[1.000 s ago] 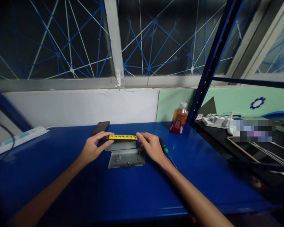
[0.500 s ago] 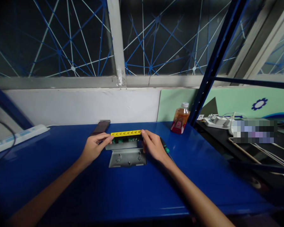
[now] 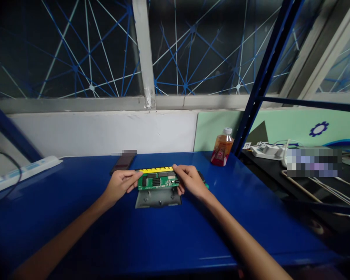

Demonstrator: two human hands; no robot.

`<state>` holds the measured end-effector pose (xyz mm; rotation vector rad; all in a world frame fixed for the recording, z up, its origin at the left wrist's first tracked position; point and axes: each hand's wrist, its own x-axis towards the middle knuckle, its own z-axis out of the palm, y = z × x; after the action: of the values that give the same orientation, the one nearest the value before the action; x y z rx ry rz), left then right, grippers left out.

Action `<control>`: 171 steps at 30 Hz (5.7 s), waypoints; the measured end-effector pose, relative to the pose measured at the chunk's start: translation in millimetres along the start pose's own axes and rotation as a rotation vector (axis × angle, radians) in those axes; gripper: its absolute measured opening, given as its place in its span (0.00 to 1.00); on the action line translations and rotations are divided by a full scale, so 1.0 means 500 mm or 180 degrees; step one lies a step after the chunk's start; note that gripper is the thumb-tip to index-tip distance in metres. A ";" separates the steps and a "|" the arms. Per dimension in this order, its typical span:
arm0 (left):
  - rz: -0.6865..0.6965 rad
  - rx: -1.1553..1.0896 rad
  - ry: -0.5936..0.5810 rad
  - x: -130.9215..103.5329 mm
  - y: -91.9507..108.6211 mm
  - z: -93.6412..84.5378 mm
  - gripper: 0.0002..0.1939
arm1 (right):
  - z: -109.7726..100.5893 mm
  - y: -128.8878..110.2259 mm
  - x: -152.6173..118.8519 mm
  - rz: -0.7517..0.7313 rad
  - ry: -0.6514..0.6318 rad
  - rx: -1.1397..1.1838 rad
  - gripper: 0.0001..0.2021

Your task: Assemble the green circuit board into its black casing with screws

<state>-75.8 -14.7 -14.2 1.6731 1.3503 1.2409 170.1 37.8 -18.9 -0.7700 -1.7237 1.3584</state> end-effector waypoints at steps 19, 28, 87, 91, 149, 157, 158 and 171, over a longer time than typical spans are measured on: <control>-0.0021 0.0185 -0.0164 0.003 -0.010 -0.004 0.22 | -0.007 -0.016 -0.008 0.0210 -0.0338 0.0559 0.22; -0.0102 0.0323 -0.0321 0.009 -0.030 0.000 0.25 | -0.006 -0.023 -0.010 0.0263 -0.0535 0.0597 0.21; 0.0079 0.0785 -0.0704 0.007 0.001 -0.034 0.29 | -0.025 -0.007 0.001 -0.0360 0.0277 -0.1363 0.16; 0.0432 0.1348 -0.0891 0.007 -0.001 -0.043 0.36 | -0.035 -0.011 -0.015 -0.0270 0.0041 -0.1365 0.18; 0.0815 0.2354 -0.1758 -0.021 0.015 -0.011 0.32 | -0.038 -0.028 -0.066 -0.0333 -0.0950 -0.3254 0.29; 0.0972 0.2495 -0.1662 -0.021 0.009 -0.011 0.31 | -0.039 -0.033 -0.064 -0.0338 -0.0909 -0.3478 0.28; 0.0999 0.2514 -0.1631 -0.020 0.008 -0.011 0.31 | -0.040 -0.032 -0.063 -0.0354 -0.0899 -0.3520 0.28; 0.1667 0.2638 -0.1280 -0.023 0.000 0.000 0.31 | -0.072 -0.023 -0.054 -0.0366 -0.0099 -0.3632 0.18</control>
<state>-76.3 -25.6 -17.4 2.8054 1.2809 0.5104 215.0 30.0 -9.8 -1.1939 -2.4846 0.1856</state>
